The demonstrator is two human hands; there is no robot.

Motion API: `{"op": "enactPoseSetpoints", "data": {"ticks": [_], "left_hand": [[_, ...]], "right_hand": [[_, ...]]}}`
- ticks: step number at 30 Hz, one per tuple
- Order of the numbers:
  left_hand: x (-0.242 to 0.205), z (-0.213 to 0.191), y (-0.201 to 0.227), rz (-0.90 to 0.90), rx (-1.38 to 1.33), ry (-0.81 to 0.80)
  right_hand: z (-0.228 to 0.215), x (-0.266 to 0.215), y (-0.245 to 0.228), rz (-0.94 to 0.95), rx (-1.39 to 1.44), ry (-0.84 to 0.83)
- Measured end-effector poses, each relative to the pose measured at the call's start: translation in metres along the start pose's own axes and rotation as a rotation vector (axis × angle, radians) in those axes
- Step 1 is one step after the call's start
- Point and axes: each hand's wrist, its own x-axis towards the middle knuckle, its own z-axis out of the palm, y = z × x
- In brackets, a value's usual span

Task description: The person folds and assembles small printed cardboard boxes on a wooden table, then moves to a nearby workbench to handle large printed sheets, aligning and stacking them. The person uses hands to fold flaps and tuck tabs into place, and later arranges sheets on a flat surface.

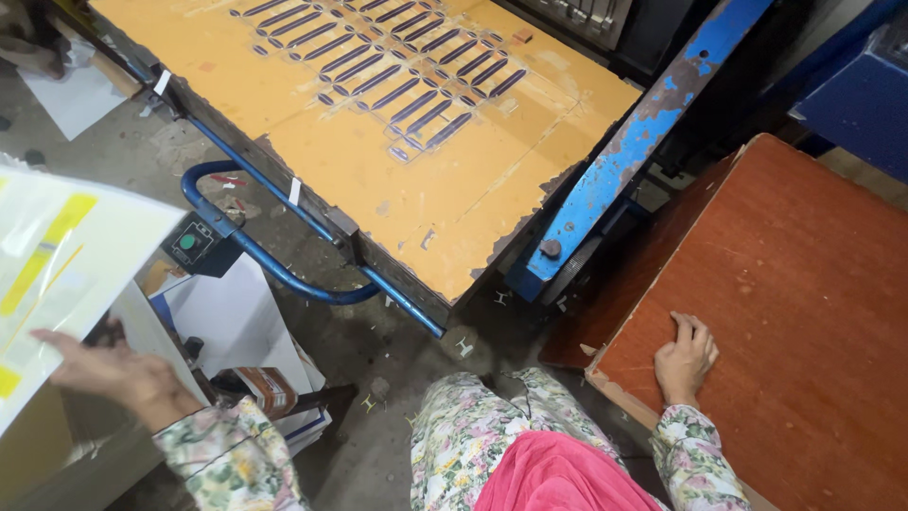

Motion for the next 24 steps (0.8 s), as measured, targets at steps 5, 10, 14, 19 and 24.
{"op": "enactPoseSetpoints", "data": {"ticks": [5,10,14,19,24], "left_hand": [[-0.096,0.086,0.013,0.49,0.372,-0.392],[-0.198,0.148,-0.007,0.166,0.85,-0.729],[-0.263,0.218,-0.056,-0.186,0.154,-1.165],[-0.322,0.271,-0.123,-0.281,0.293,-0.922],[-0.35,0.292,-0.176,-0.951,-0.172,-0.627]], "right_hand": [[0.0,-0.001,0.0,-0.01,-0.029,0.02],[-0.001,0.0,-0.001,0.01,-0.034,-0.009],[0.002,-0.002,0.002,0.014,-0.046,-0.005],[0.007,-0.003,0.005,0.068,-0.016,0.001],[0.021,0.02,-0.009,0.312,0.093,0.037]]}}
